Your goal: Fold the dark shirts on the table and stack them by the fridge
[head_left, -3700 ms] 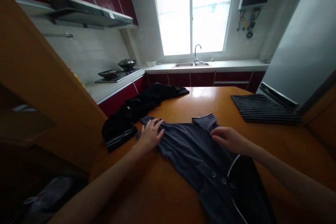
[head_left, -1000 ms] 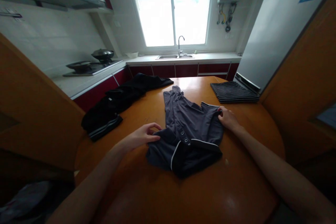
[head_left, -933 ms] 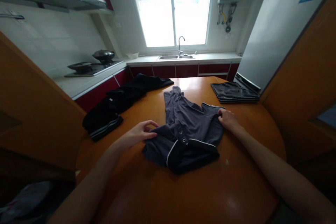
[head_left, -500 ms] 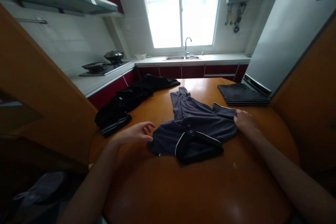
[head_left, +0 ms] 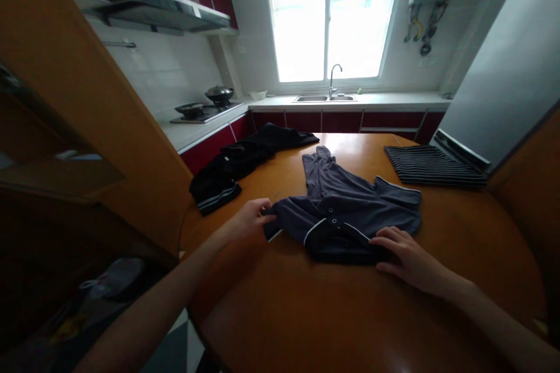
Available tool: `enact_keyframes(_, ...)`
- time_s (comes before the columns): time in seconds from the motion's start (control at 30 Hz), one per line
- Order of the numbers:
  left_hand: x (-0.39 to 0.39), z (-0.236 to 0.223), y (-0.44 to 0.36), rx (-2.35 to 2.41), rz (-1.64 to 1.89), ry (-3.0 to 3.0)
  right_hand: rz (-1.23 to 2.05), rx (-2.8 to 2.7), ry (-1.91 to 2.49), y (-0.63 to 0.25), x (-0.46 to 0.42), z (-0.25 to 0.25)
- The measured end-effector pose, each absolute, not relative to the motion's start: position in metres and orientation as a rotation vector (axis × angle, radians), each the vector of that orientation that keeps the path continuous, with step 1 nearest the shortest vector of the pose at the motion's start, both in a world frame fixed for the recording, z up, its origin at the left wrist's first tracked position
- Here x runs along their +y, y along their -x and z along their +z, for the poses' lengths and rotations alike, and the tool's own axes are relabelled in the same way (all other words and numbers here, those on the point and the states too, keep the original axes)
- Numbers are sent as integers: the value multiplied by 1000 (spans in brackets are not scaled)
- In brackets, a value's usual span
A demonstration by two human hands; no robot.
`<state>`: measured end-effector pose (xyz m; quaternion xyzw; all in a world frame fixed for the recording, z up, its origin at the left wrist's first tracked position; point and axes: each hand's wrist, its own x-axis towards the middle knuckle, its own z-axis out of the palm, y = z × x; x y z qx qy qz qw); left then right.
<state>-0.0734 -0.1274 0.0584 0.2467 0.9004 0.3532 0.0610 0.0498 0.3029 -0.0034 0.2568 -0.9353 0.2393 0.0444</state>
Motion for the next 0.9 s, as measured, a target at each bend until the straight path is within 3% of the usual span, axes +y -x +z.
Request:
enact_keyframes(0.13,-128,93,70,3006,1056,-1117,603,-2791,-847,-44,302,-9)
enact_keyframes(0.23,-137,98,59,2901,899,-1506,532,-2745,-875,-45,304,-11)
enact_keyframes(0.47,-156,20,46,2961,952,-989,448,-2649,-969,-46,309,-14)
enact_keyframes(0.57,-150,10,47,2838,902,-1022,503,-2649,-939,-43,311,-11)
enact_keyframes(0.7,-150,38,65,2844,755,-1126,627,-2667,-818,-40,324,1)
enact_keyframes(0.9,-183,76,95,3361,296,-1338,822,-2640,-823,-58,343,21)
